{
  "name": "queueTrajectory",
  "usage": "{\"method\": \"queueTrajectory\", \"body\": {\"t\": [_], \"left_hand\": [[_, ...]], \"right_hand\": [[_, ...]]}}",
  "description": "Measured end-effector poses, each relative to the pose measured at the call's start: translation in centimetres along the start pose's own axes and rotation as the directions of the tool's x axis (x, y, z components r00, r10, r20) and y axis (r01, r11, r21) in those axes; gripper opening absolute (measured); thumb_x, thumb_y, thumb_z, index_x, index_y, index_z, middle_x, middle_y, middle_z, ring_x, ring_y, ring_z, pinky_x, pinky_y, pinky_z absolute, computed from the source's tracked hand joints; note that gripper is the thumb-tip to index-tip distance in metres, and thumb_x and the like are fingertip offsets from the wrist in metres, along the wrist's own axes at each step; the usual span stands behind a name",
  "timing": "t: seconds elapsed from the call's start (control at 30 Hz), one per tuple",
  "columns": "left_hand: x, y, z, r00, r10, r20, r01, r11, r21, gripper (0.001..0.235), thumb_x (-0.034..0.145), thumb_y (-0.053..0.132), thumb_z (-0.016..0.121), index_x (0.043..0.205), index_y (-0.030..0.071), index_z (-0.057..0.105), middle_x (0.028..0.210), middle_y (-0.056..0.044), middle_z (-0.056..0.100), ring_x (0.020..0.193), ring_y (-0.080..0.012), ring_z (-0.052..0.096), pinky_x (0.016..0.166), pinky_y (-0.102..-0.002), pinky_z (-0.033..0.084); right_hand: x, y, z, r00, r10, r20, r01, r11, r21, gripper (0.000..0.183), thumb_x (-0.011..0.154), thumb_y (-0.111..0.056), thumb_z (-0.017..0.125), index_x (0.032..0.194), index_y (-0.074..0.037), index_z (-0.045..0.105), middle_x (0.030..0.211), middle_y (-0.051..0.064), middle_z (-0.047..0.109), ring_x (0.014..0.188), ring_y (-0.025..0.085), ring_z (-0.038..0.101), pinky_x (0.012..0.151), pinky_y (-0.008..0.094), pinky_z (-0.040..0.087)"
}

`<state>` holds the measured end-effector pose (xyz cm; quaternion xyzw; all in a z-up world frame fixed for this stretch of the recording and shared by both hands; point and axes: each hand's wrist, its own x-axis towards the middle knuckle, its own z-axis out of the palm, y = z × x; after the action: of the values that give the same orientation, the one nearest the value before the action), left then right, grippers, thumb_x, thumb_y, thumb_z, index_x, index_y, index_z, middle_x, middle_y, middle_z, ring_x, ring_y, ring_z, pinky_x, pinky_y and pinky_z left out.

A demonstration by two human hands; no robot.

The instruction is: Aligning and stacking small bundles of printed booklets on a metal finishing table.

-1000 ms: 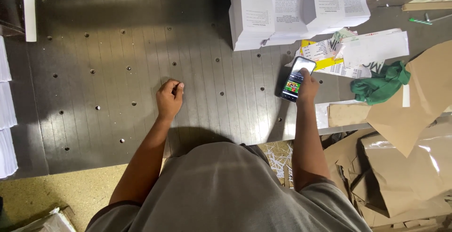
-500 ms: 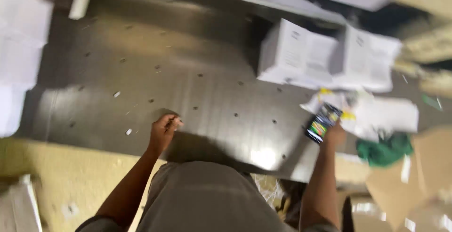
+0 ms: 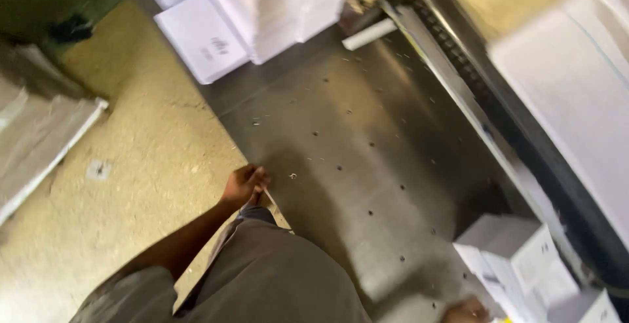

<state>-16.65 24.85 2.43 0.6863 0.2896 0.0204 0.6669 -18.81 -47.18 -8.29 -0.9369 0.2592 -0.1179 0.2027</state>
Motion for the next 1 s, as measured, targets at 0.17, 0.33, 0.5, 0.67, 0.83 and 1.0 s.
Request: {"method": "queueTrajectory", "body": {"t": [0.17, 0.33, 0.5, 0.67, 0.83, 1.0], "left_hand": [[7.9, 1.8, -6.7, 0.933, 0.056, -0.355, -0.031, 0.997, 0.075, 0.040, 0.108, 0.040, 0.060, 0.100, 0.004, 0.075, 0.087, -0.021, 0.075, 0.084, -0.0322, 0.072, 0.076, -0.047, 0.055], [23.7, 3.4, -19.1, 0.723, 0.230, -0.651, -0.241, 0.968, 0.075, 0.043, 0.112, 0.034, 0.057, 0.127, -0.006, 0.060, 0.120, -0.032, 0.067, 0.118, -0.0492, 0.065, 0.098, -0.061, 0.052], [39.8, 1.7, -27.5, 0.890, 0.236, -0.389, -0.253, 0.968, 0.010, 0.047, 0.101, 0.039, 0.077, 0.135, 0.011, 0.064, 0.133, -0.015, 0.069, 0.132, -0.0370, 0.060, 0.116, -0.050, 0.047], [38.8, 2.0, -27.6, 0.949, 0.081, -0.305, 0.024, 0.945, 0.325, 0.065, 0.085, 0.056, 0.082, 0.137, 0.022, 0.064, 0.122, -0.009, 0.074, 0.120, -0.0280, 0.070, 0.108, -0.044, 0.054], [28.6, 2.2, -23.7, 0.898, -0.026, -0.438, 0.058, 0.997, 0.059, 0.041, 0.094, 0.035, 0.074, 0.126, 0.011, 0.068, 0.100, -0.010, 0.071, 0.092, -0.0231, 0.073, 0.080, -0.040, 0.062], [20.7, -0.6, -22.3, 0.858, -0.290, -0.424, 0.248, 0.957, -0.152, 0.061, 0.075, 0.051, 0.093, 0.115, 0.010, 0.070, 0.112, -0.014, 0.075, 0.103, -0.0304, 0.074, 0.082, -0.045, 0.062]], "right_hand": [[-2.1, -32.6, 9.3, 0.958, -0.228, 0.175, 0.159, 0.927, 0.339, 0.021, 0.105, -0.027, 0.075, 0.117, -0.010, 0.075, 0.106, 0.012, 0.074, 0.105, 0.030, 0.071, 0.088, 0.044, 0.057], [-10.4, -56.5, 10.7, 0.682, -0.517, 0.517, 0.345, 0.851, 0.395, 0.027, 0.095, -0.024, 0.079, 0.116, -0.007, 0.078, 0.110, 0.019, 0.077, 0.109, 0.038, 0.073, 0.092, 0.049, 0.061], [-16.3, -68.5, 13.4, 0.365, -0.563, 0.741, 0.305, 0.825, 0.476, 0.038, 0.094, -0.034, 0.077, 0.126, -0.015, 0.074, 0.122, 0.008, 0.077, 0.118, 0.028, 0.071, 0.104, 0.043, 0.055], [-21.6, -75.4, 16.5, 0.281, -0.608, 0.743, -0.154, 0.735, 0.660, 0.065, 0.099, -0.027, 0.072, 0.145, 0.011, 0.046, 0.143, 0.034, 0.054, 0.130, 0.044, 0.059, 0.106, 0.055, 0.052], [-24.0, -78.1, 21.0, 0.324, -0.555, 0.766, -0.308, 0.704, 0.640, 0.080, 0.101, -0.021, 0.070, 0.158, 0.014, 0.025, 0.157, 0.038, 0.035, 0.143, 0.046, 0.046, 0.115, 0.053, 0.045], [-23.6, -78.1, 21.8, 0.556, -0.340, 0.758, -0.112, 0.873, 0.474, 0.076, 0.093, -0.012, 0.070, 0.159, -0.003, 0.034, 0.160, 0.027, 0.034, 0.150, 0.040, 0.038, 0.120, 0.056, 0.041]]}}
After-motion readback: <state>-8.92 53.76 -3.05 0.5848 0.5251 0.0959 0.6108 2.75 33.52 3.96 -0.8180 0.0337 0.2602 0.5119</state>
